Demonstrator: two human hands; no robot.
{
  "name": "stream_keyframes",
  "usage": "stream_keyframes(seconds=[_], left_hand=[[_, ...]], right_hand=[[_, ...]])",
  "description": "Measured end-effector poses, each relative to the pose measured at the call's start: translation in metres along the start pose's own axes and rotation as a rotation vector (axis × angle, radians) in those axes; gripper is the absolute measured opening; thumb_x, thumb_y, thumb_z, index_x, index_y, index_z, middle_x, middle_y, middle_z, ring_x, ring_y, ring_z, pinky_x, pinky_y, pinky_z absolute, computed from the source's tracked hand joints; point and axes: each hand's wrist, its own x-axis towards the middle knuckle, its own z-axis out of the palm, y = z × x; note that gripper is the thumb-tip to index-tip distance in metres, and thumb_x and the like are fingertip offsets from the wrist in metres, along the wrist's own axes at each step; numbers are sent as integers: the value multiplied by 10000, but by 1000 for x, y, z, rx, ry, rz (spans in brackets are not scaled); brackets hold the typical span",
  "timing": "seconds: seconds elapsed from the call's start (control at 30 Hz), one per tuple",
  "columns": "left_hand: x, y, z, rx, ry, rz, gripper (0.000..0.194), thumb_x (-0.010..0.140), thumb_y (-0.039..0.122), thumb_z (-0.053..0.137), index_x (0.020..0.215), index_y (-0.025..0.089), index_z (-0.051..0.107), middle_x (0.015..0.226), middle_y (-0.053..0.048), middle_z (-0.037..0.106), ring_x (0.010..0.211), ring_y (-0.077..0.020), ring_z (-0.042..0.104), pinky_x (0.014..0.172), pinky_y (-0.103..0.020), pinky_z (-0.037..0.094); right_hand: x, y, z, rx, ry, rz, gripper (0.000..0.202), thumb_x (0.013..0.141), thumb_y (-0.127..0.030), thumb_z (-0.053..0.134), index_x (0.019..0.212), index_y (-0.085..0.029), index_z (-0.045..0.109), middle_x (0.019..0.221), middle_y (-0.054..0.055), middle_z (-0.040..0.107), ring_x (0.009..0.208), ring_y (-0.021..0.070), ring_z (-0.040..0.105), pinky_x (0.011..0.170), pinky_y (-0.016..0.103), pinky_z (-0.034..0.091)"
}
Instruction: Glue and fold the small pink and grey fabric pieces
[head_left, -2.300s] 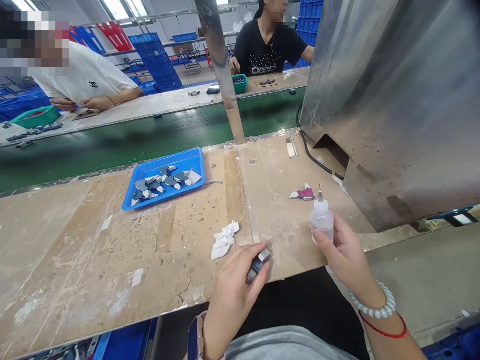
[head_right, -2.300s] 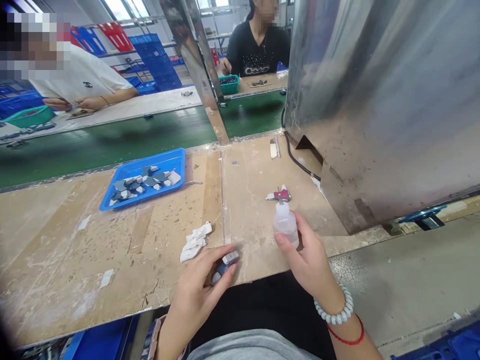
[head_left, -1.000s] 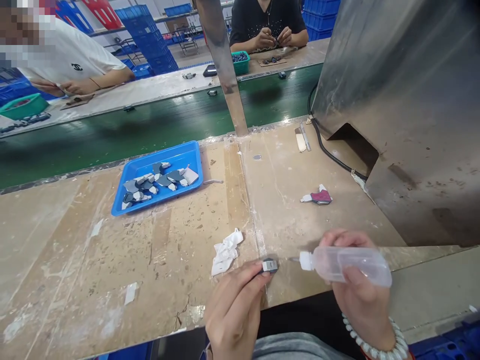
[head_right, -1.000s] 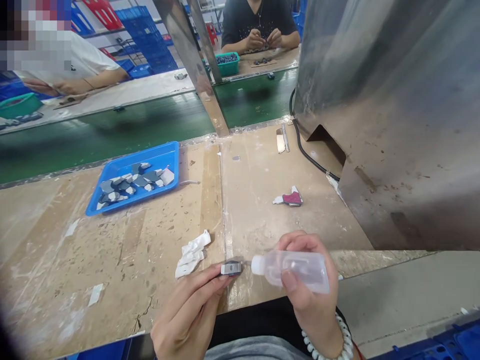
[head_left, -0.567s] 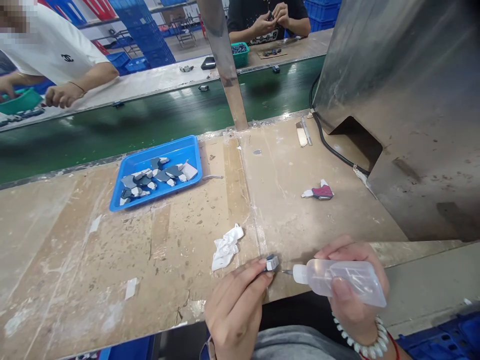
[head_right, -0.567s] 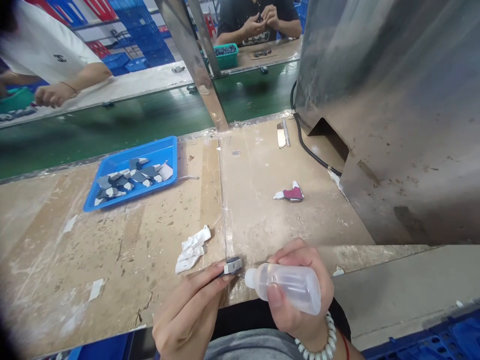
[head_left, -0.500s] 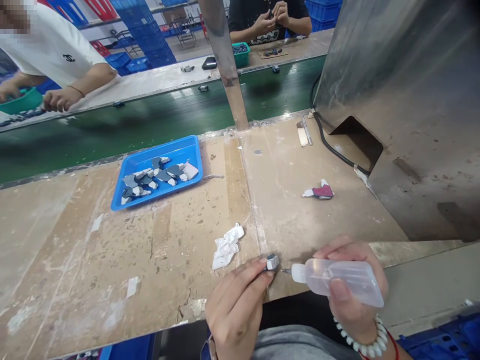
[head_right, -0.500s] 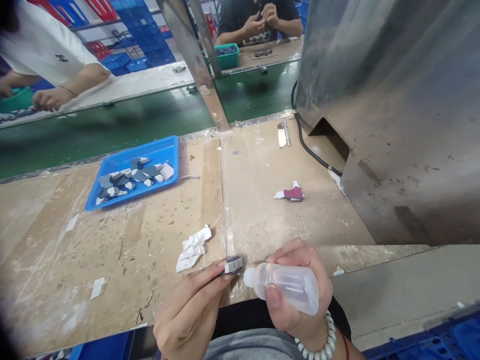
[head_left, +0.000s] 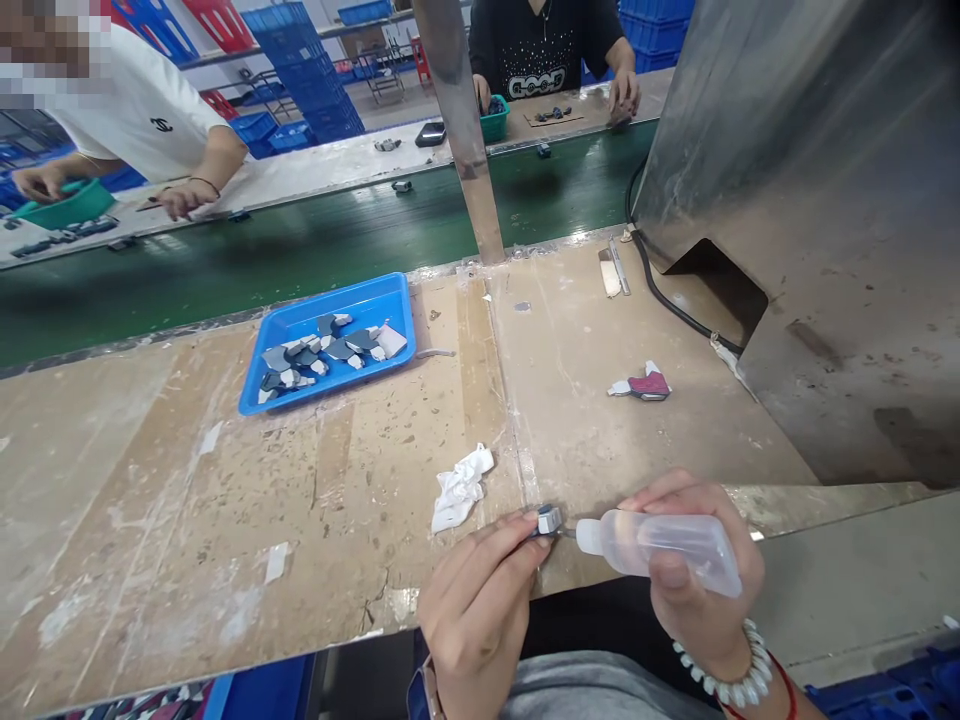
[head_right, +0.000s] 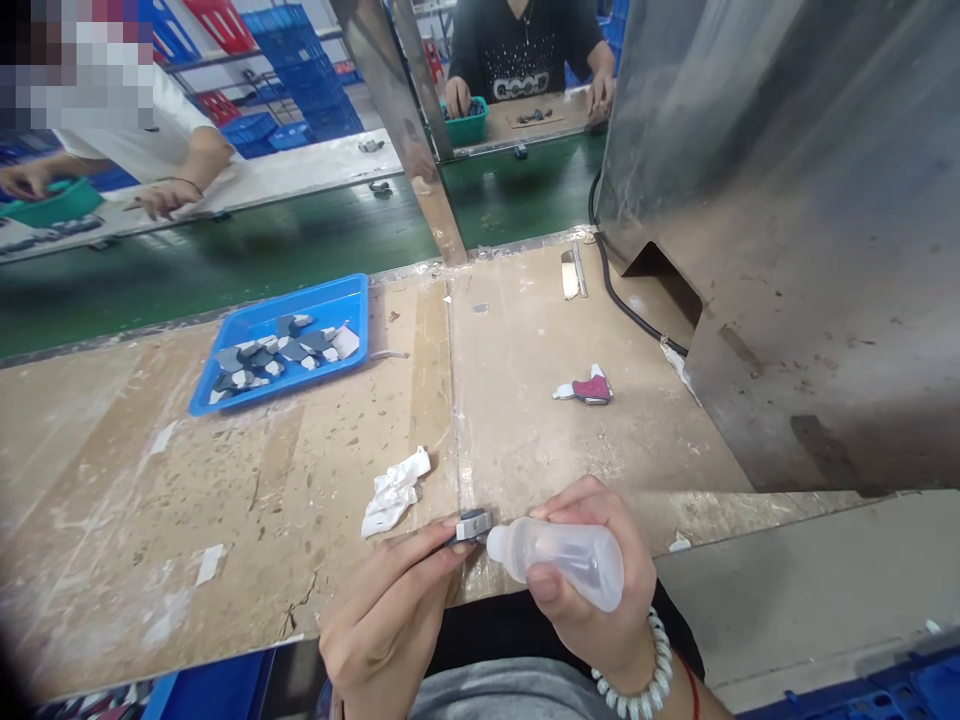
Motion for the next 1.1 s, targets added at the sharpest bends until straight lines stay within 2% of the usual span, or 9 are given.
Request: stream_keyframes(seconds=[0.2, 0.33, 0.47, 0.63, 0.8, 0.97, 1.1], left_hand=[[2, 1, 1, 0, 17, -10, 248, 837, -65, 712, 952, 153, 741, 1060, -50, 768, 980, -158, 724, 865, -282, 593], [4, 3, -2, -6, 15, -8, 235, 837, -52, 720, 953, 152, 742, 1056, -61, 768, 984, -167, 721, 864, -290, 590], [-1, 5, -10, -8, -87, 54, 203, 866, -34, 685, 950, 144, 733, 1144, -104, 755, 1061, -208, 697, 888, -336, 579], [-8, 7, -17, 11, -169, 112, 220, 888, -41, 630, 933, 156, 717, 1025, -66, 786, 1013, -200, 701, 897, -352, 538], [9, 7, -24, 47, -275, 122, 214, 933, 62, 641, 1122, 137, 708, 1085, -82, 768, 1006, -182, 694, 887, -304, 581], [32, 7, -32, 148, -411, 279, 159, 1000, 143, 566, 1042, 146, 719, 1043, -60, 790, 940, -190, 751, 838, -304, 640], [38, 0, -27, 119, -376, 362, 71, 949, 100, 638, 973, 131, 698, 946, -57, 794, 850, -183, 766, 797, -302, 649]], right_hand=[[0, 2, 0, 8, 27, -17, 239, 864, -434, 754, 935, -232, 647, 774, 55, 619, 742, 246, 597, 588, 379, 517], [3, 2, 0, 108, 154, 29, 222, 886, -452, 704, 898, -242, 633, 746, 38, 575, 716, 234, 561, 563, 358, 468], [6, 2, 1, 142, 230, 61, 225, 878, -446, 698, 882, -236, 617, 785, 40, 587, 738, 227, 561, 585, 353, 458], [4, 2, 3, 115, 215, 32, 254, 862, -455, 710, 875, -229, 596, 794, 25, 599, 728, 212, 571, 590, 342, 455], [4, 2, 1, 103, 228, 62, 280, 861, -473, 706, 858, -223, 580, 807, 22, 597, 732, 202, 578, 614, 337, 464], [5, 2, 1, 123, 228, 81, 248, 866, -443, 689, 840, -223, 576, 781, 17, 588, 711, 195, 565, 592, 319, 450], [6, 1, 1, 147, 193, 108, 192, 862, -377, 694, 836, -223, 583, 764, 10, 600, 697, 187, 571, 601, 318, 466]])
